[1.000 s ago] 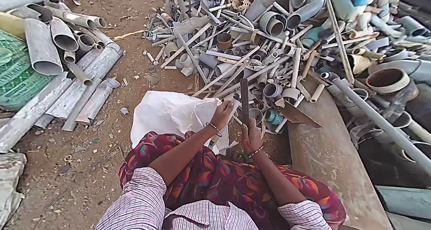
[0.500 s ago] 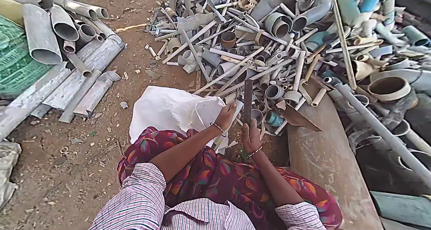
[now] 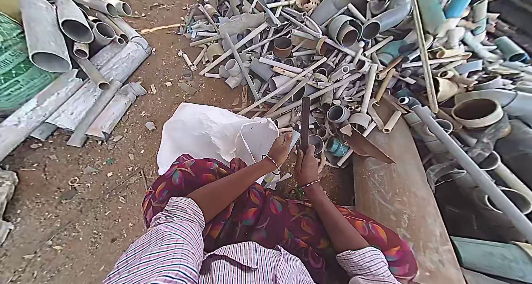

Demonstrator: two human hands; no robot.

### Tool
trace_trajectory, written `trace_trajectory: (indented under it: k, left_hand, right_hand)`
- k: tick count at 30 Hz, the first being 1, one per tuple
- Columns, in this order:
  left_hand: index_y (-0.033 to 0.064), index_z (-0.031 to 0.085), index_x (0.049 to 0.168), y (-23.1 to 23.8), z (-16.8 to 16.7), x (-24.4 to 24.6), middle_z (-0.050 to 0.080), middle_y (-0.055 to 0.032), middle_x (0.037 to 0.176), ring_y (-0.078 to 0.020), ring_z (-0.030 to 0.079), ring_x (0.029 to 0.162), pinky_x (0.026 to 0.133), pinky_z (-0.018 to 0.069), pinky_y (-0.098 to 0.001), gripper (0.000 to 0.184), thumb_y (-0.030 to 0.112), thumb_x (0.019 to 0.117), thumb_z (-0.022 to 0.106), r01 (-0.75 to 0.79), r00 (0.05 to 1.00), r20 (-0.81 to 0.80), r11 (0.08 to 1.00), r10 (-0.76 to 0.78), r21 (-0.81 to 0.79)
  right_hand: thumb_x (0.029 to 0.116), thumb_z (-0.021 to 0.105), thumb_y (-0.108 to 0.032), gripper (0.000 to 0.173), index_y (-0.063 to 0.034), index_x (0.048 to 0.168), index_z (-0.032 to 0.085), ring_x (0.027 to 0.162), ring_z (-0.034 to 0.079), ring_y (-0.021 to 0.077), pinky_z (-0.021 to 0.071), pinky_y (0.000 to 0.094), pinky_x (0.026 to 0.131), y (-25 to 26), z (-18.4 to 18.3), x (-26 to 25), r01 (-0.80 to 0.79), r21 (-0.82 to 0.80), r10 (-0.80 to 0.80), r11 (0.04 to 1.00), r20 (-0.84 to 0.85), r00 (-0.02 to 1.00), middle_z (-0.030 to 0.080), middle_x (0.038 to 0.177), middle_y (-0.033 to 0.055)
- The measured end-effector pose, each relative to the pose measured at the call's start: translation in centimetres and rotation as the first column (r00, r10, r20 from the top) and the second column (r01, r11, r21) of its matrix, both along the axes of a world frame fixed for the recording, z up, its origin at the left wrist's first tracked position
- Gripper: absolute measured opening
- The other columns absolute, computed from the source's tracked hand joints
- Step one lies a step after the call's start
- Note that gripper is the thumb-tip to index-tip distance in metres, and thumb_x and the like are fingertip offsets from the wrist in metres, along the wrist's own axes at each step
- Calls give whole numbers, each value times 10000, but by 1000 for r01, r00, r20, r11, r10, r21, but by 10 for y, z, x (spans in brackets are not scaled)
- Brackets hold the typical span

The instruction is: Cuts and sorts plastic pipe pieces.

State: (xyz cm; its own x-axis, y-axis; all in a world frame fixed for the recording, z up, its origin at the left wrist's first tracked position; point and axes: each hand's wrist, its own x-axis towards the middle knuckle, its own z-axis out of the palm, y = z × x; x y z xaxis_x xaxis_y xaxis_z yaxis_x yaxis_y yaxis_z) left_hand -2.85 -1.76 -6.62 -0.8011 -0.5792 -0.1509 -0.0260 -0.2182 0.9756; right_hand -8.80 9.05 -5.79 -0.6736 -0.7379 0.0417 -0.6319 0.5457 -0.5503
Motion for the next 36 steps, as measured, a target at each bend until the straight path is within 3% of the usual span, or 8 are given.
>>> trace_trajectory:
  k: [10, 14, 20, 23, 26, 29, 33, 36]
  left_hand:
    - [47, 546, 1091, -7, 6, 1, 492, 19, 623, -37, 434, 441, 440, 408, -168, 459, 336, 1141, 193, 7, 1000, -18, 997, -6, 73]
    - [54, 540, 1076, -1, 4, 0, 473, 25, 605, -42, 435, 438, 440, 410, -171, 457, 341, 1140, 191, 55, 998, 18, 992, -58, 112]
    - [4, 556, 1148, -10, 7, -3, 479, 14, 622, -55, 440, 442, 435, 413, -187, 483, 310, 1145, 181, 1, 1000, 15, 983, -4, 186]
    - [35, 559, 1090, -4, 2, -3, 474, 28, 605, -38, 425, 426, 422, 400, -171, 499, 352, 1141, 177, 29, 1000, -2, 990, -29, 138]
    - [39, 543, 1069, 4, -1, -4, 465, 26, 610, -39, 429, 435, 434, 407, -170, 470, 333, 1142, 184, 77, 997, 11, 991, -78, 109]
    - [44, 535, 1062, -1, 7, -3, 466, 22, 603, -45, 422, 433, 434, 395, -173, 477, 343, 1141, 172, 49, 999, 19, 995, -51, 92]
    - [12, 544, 1079, -10, 14, -3, 452, 22, 588, -53, 416, 422, 431, 403, -188, 514, 342, 1140, 154, -42, 999, 8, 987, 41, 154]
    - [28, 538, 1061, -1, 6, -7, 462, 25, 597, -49, 425, 425, 429, 409, -182, 509, 346, 1140, 149, 11, 1000, 23, 984, -16, 176]
  right_hand:
    - [1103, 391, -125, 396, 137, 1396, 443, 1026, 697, 464, 533, 567, 901, -6, -4, -4, 12, 116, -5, 993, -60, 998, 640, 1225, 326]
    - [1094, 425, -115, 384, 152, 1367, 467, 947, 707, 483, 544, 586, 846, -7, -4, -7, 35, 99, -20, 994, -145, 989, 645, 1181, 343]
    - [1093, 422, -125, 400, 160, 1366, 484, 961, 712, 477, 553, 572, 844, 2, -24, -3, 20, 123, -3, 992, -140, 990, 645, 1218, 339]
    - [1091, 427, -114, 382, 154, 1355, 499, 953, 712, 478, 552, 573, 834, -3, -14, -11, 27, 129, -1, 991, -196, 981, 644, 1211, 338]
    - [1081, 456, -95, 340, 162, 1290, 532, 876, 716, 487, 563, 578, 768, -3, -13, -13, 35, 51, -20, 998, -273, 962, 659, 1114, 342]
    - [1090, 428, -107, 372, 157, 1338, 516, 960, 713, 477, 557, 569, 829, 4, -21, -10, 35, 111, -11, 993, -208, 978, 643, 1218, 340]
    - [1081, 441, -112, 371, 156, 1319, 539, 947, 716, 483, 562, 573, 814, 8, -33, -12, -13, 87, 30, 996, -203, 979, 653, 1200, 342]
    - [1075, 455, -88, 342, 159, 1291, 552, 870, 719, 483, 571, 572, 758, -1, -22, -17, -13, 38, 23, 999, -276, 961, 658, 1142, 340]
